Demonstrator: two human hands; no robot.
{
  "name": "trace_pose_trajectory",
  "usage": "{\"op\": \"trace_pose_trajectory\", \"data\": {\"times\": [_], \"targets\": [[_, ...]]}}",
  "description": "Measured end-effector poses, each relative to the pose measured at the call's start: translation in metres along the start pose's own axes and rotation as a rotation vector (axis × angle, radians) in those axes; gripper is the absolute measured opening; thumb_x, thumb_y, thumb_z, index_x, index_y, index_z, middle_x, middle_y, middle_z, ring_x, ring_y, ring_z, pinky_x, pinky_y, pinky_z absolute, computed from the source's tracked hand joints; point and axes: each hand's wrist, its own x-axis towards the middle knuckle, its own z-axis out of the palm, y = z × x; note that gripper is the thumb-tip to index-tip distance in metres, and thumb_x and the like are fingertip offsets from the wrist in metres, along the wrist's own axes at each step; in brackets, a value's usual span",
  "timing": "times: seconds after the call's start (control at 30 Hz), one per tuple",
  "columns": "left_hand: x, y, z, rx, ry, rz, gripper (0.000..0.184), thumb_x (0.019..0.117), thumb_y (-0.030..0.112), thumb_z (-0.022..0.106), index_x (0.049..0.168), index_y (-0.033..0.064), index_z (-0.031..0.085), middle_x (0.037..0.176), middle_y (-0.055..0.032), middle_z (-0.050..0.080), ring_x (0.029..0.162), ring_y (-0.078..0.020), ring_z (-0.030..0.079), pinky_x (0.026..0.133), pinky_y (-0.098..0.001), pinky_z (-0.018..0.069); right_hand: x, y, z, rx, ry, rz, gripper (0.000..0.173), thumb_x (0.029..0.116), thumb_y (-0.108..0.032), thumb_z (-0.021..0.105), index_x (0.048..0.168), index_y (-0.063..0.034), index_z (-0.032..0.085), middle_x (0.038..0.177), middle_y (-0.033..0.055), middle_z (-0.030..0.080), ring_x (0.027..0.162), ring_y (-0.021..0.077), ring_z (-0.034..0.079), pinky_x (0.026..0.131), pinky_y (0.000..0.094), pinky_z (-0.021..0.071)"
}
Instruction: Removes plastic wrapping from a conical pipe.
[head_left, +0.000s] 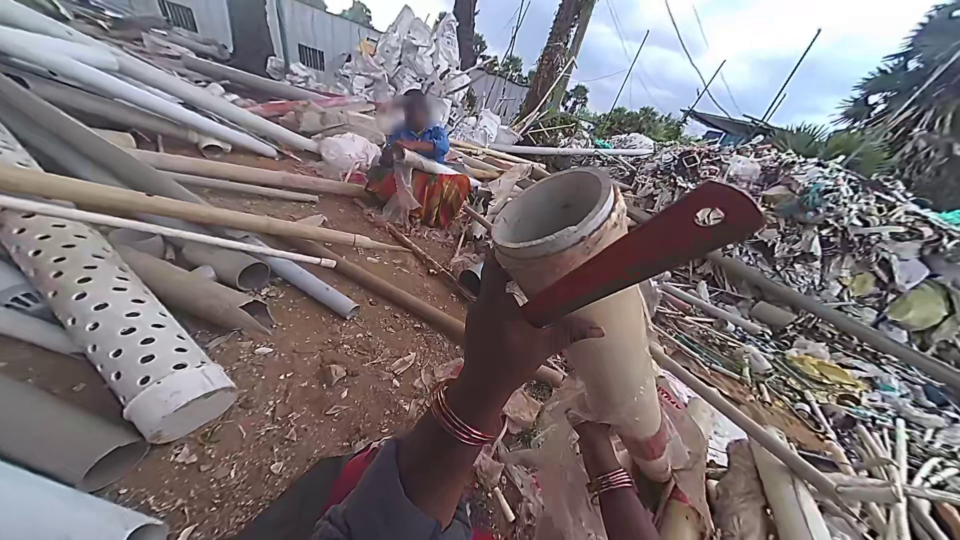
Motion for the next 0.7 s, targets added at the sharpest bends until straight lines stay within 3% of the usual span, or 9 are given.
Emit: {"op": "trace_pose_trajectory", "data": {"times": [0.07,0.13,0.2,0.27,0.37,0.47,0.53,0.7], "targets": [[0.001,-0.001,0.002,-0.032,-0.011,-0.011,0.106,0.0621,0.061,0.085,0.134,-0.0064,0.045,0.084,0.0054,0.064,0.069,0.0077,0.058,0.062,-0.0144,0.0505,0.010,0.010,0.010,0.151,-0.023,-0.093,0.055,0.0919,-0.001,0.067,0.140,0.0134,0.046,0.136,0.0203,0.058,0.124,0.0126,0.056,0.106,0.0249,0.0464],[0.001,-0.004,0.003,-0.069,-0.003,-0.018,0.109,0.0594,0.060,0.087,0.135,-0.0053,0.043,0.092,0.0058,0.066,0.079,0.0099,0.061,0.070,-0.0127,0.0526,0.010,0.004,0.025,0.215,0.050,-0.127,0.047,0.0932,-0.001,0.064,0.135,0.0147,0.049,0.130,0.0190,0.060,0.119,0.0107,0.058,0.102,0.0227,0.0480],[0.003,-0.008,0.004,-0.104,0.010,-0.013,0.112,0.0575,0.062,0.088,0.135,-0.0049,0.042,0.096,0.0070,0.065,0.082,0.0106,0.063,0.070,-0.0118,0.0540,0.001,-0.032,0.031,0.051,0.070,0.079,0.041,0.1004,-0.002,0.058,0.138,0.0129,0.050,0.139,0.0226,0.057,0.128,0.0196,0.054,0.110,0.0311,0.0414],[0.003,-0.009,0.004,-0.115,0.001,-0.028,0.113,0.0563,0.061,0.088,0.135,-0.0042,0.041,0.099,0.0071,0.064,0.083,0.0104,0.062,0.070,-0.0118,0.0540,-0.004,-0.069,0.034,-0.098,0.096,0.257,0.042,0.1058,-0.001,0.049,0.145,0.0130,0.044,0.152,0.0266,0.047,0.141,0.0297,0.045,0.118,0.0411,0.0306],[0.004,-0.009,0.008,-0.099,0.004,-0.015,0.107,0.0564,0.065,0.086,0.129,-0.0040,0.048,0.097,0.0064,0.066,0.085,0.0090,0.063,0.074,-0.0139,0.0549,0.003,-0.042,0.038,-0.156,0.285,0.127,0.037,0.1019,-0.001,0.056,0.135,0.0154,0.054,0.136,0.0321,0.059,0.132,0.0367,0.054,0.114,0.0464,0.0385],[0.007,-0.006,0.004,-0.058,-0.002,-0.057,0.112,0.0574,0.065,0.084,0.133,-0.0081,0.047,0.098,-0.0020,0.069,0.088,0.0019,0.065,0.079,-0.0202,0.0556,0.000,-0.034,0.033,-0.212,0.181,0.146,0.035,0.1023,0.001,0.054,0.135,0.0156,0.053,0.132,0.0328,0.060,0.126,0.0365,0.057,0.109,0.0465,0.0415],[0.009,-0.005,0.004,-0.058,-0.007,-0.118,0.115,0.0560,0.062,0.085,0.137,-0.0091,0.045,0.099,-0.0068,0.069,0.088,-0.0041,0.066,0.080,-0.0256,0.0557,-0.002,-0.026,0.027,-0.339,0.139,0.148,0.037,0.1019,0.001,0.055,0.136,0.0151,0.053,0.131,0.0350,0.060,0.127,0.0425,0.058,0.111,0.0530,0.0401],[0.012,-0.005,0.006,-0.138,-0.016,-0.214,0.119,0.0557,0.052,0.090,0.144,-0.0071,0.037,0.107,-0.0102,0.067,0.095,-0.0077,0.066,0.084,-0.0279,0.0561,-0.014,-0.022,0.008,-0.682,-0.004,0.221,0.043,0.1070,-0.007,0.046,0.146,0.0094,0.047,0.130,0.0349,0.062,0.127,0.0483,0.058,0.108,0.0611,0.0413]]}}
